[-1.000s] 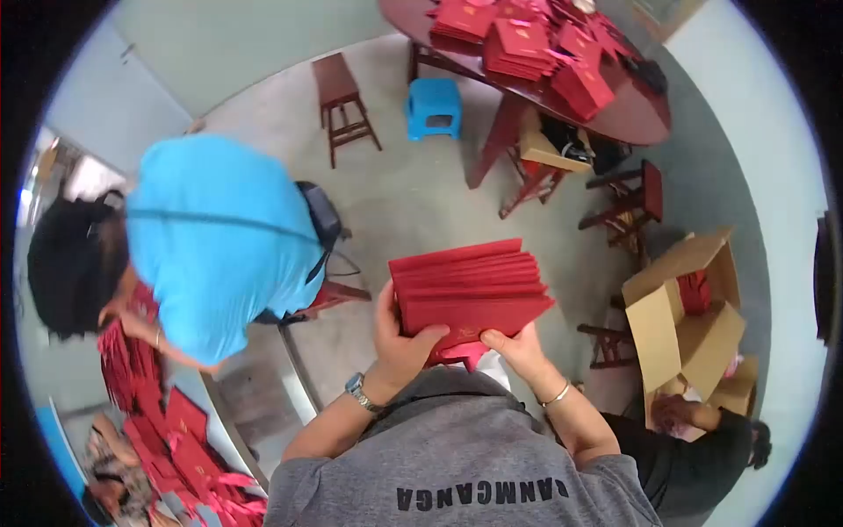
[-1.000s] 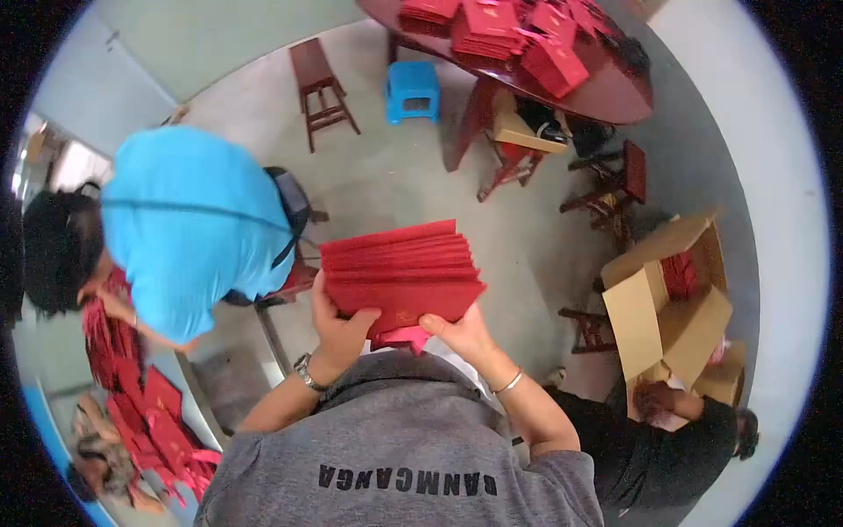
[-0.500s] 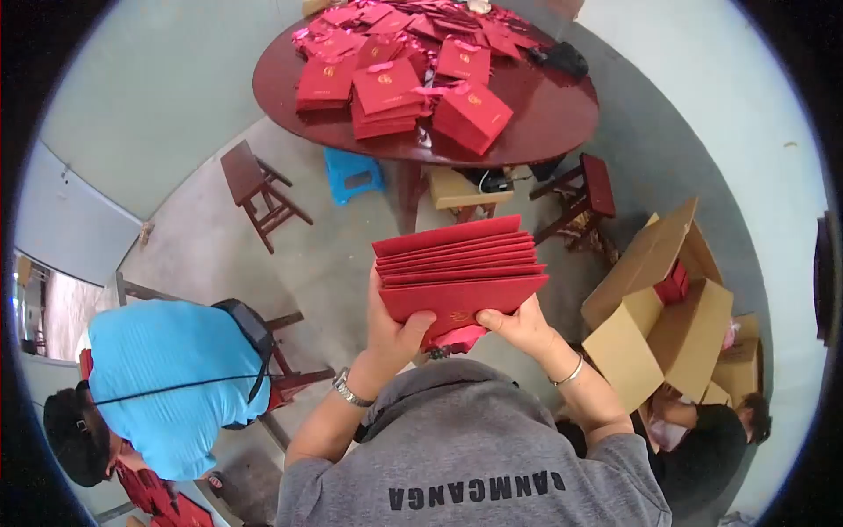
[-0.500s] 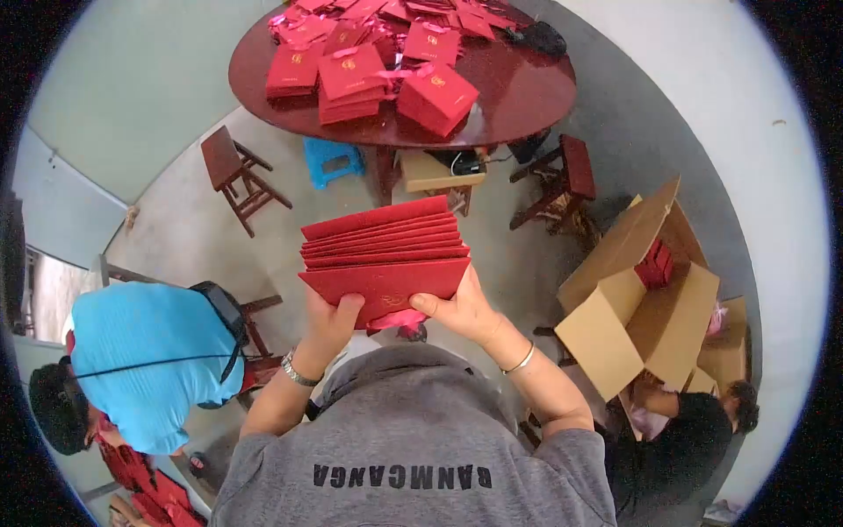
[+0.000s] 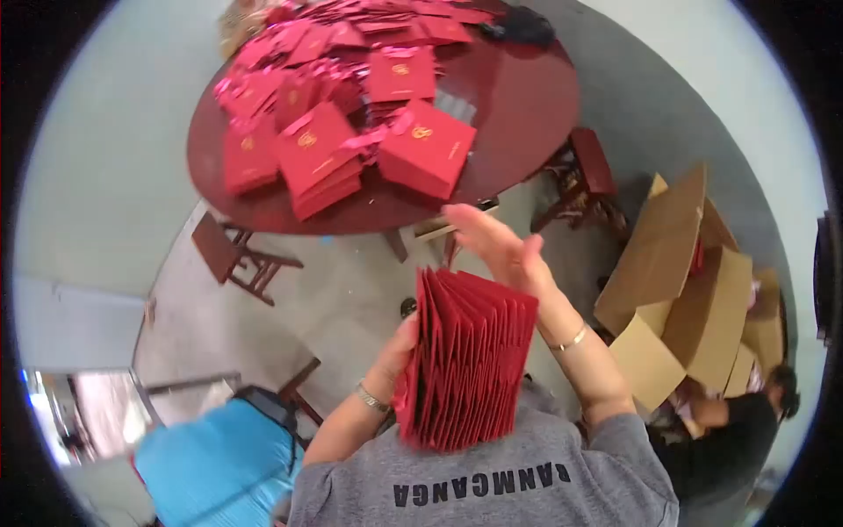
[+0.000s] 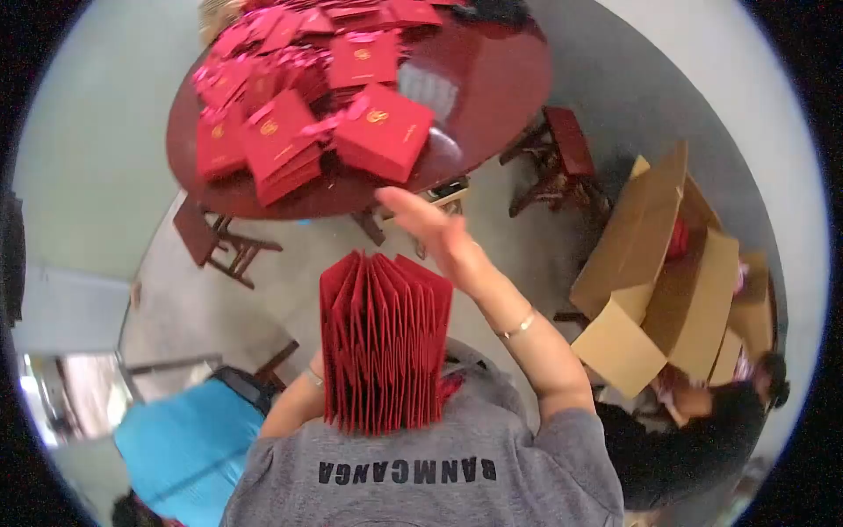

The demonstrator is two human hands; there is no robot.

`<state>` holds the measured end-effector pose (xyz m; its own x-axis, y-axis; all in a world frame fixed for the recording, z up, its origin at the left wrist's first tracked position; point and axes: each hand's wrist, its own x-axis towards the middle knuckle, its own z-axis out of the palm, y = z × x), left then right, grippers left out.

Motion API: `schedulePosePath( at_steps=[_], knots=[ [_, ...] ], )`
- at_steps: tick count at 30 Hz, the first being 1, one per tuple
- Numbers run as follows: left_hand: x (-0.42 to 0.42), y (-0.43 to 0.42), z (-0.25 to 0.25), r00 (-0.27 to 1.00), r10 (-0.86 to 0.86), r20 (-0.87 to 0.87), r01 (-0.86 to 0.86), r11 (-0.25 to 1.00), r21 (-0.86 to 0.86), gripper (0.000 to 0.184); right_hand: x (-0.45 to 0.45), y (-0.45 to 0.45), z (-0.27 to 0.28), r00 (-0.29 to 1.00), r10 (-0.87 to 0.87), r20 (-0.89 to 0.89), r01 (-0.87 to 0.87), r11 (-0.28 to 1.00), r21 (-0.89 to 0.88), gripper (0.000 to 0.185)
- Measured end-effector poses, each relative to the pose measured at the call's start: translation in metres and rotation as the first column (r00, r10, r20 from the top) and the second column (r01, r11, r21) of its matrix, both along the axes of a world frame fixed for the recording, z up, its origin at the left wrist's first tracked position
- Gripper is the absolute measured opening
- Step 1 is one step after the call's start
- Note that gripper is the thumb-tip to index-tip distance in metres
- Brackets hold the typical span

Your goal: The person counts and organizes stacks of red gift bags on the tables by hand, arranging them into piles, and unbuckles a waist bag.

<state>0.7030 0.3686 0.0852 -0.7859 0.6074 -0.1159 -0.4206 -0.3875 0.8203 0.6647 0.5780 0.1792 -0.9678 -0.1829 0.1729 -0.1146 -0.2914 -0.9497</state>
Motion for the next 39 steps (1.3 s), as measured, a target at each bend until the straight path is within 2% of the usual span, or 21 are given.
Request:
schedulePosePath(
  at_steps=[2, 4, 5, 7, 12, 15, 17, 21, 23, 24, 25, 28, 29, 31, 32, 33, 35, 36, 37, 39],
  knots=[
    [-0.026, 0.013, 0.002, 0.996, -0.093, 0.008, 0.094, 0.996, -0.007, 0.059, -0.027, 0.001, 0.015, 0.978, 0.193, -0.079, -0.188, 0.98, 0.072, 0.102],
    [-0.048, -0.013, 0.004, 0.985, -0.17, 0.033, 0.17, 0.985, -0.011, 0.059, -0.04, 0.008, 0.015, 0.985, 0.162, -0.062, -0.158, 0.985, 0.067, 0.1],
    [-0.076, 0.031, 0.008, 0.979, -0.199, 0.047, 0.199, 0.98, -0.012, 0.059, -0.047, 0.01, 0.014, 0.982, 0.181, -0.055, -0.177, 0.981, 0.073, 0.098],
    [-0.093, 0.02, 0.005, 0.968, -0.24, 0.069, 0.241, 0.971, -0.002, 0.059, -0.063, 0.016, 0.01, 0.971, 0.236, -0.043, -0.231, 0.968, 0.097, 0.094],
    [-0.121, 0.025, 0.0, 0.957, -0.265, 0.121, 0.263, 0.964, 0.033, 0.058, -0.095, 0.033, 0.001, 0.896, 0.443, -0.004, -0.438, 0.887, 0.148, 0.087],
    [-0.124, -0.004, -0.001, 0.953, -0.266, 0.143, 0.262, 0.964, 0.042, 0.058, -0.104, 0.044, -0.002, 0.822, 0.569, 0.005, -0.562, 0.81, 0.167, 0.084],
    [-0.128, 0.012, -0.003, 0.954, -0.256, 0.154, 0.251, 0.967, 0.05, 0.058, -0.106, 0.052, 0.001, 0.837, 0.546, 0.021, -0.543, 0.828, 0.137, 0.082],
    [-0.131, 0.039, 0.003, 0.966, -0.213, 0.143, 0.207, 0.977, 0.055, 0.058, -0.11, 0.076, 0.001, 0.934, 0.343, 0.103, -0.344, 0.939, -0.015, 0.082],
    [-0.135, 0.062, 0.007, 0.972, -0.195, 0.128, 0.189, 0.98, 0.059, 0.058, -0.117, 0.095, 0.003, 0.975, 0.224, 0.016, -0.224, 0.975, 0.005, 0.088],
    [-0.137, 0.073, 0.009, 0.975, -0.184, 0.121, 0.178, 0.982, 0.061, 0.058, -0.112, 0.096, 0.006, 0.97, 0.232, 0.073, -0.217, 0.961, -0.172, 0.094],
    [-0.137, 0.084, 0.01, 0.978, -0.173, 0.115, 0.166, 0.984, 0.064, 0.058, -0.113, 0.098, 0.007, 0.968, 0.241, 0.069, -0.226, 0.958, -0.174, 0.094],
    [-0.132, 0.112, 0.012, 0.983, -0.147, 0.114, 0.14, 0.988, 0.071, 0.058, -0.112, 0.104, 0.004, 0.879, 0.469, -0.082, -0.451, 0.764, -0.462, 0.104],
    [-0.129, 0.119, 0.012, 0.984, -0.135, 0.116, 0.128, 0.989, 0.07, 0.058, -0.111, 0.113, 0.004, 0.875, 0.477, -0.081, -0.456, 0.757, -0.469, 0.104],
    [-0.124, 0.13, 0.014, 0.989, -0.096, 0.109, 0.089, 0.994, 0.071, 0.058, -0.117, 0.132, 0.012, 0.849, 0.522, 0.081, -0.513, 0.852, -0.108, 0.105],
    [-0.122, 0.135, 0.015, 0.991, -0.078, 0.105, 0.071, 0.995, 0.071, 0.058, -0.118, 0.135, 0.026, 0.851, 0.519, 0.085, -0.514, 0.855, -0.068, 0.101],
    [-0.119, 0.138, 0.016, 0.993, -0.063, 0.102, 0.056, 0.996, 0.069, 0.058, -0.122, 0.136, 0.016, 0.844, 0.53, 0.082, -0.525, 0.848, -0.073, 0.101],
    [-0.063, 0.033, 0.027, 0.995, -0.034, 0.092, 0.027, 0.997, 0.072, 0.058, -0.132, 0.14, -0.008, 0.987, 0.162, 0.021, -0.163, 0.985, 0.06, 0.096],
    [-0.041, -0.002, 0.032, 0.996, -0.018, 0.085, 0.012, 0.997, 0.074, 0.058, -0.13, 0.147, 0.002, 0.99, -0.124, 0.063, 0.112, 0.98, 0.165, 0.083],
    [-0.061, 0.037, 0.03, 0.997, -0.004, 0.075, -0.002, 0.997, 0.078, 0.058, -0.134, 0.153, -0.007, 0.952, -0.254, 0.172, 0.256, 0.967, 0.013, 0.07],
    [-0.138, 0.158, 0.024, 0.998, 0.023, 0.053, -0.028, 0.996, 0.087, 0.058, -0.124, 0.171, -0.005, 0.916, -0.219, 0.336, 0.26, 0.962, -0.082, 0.063]
  ],
)
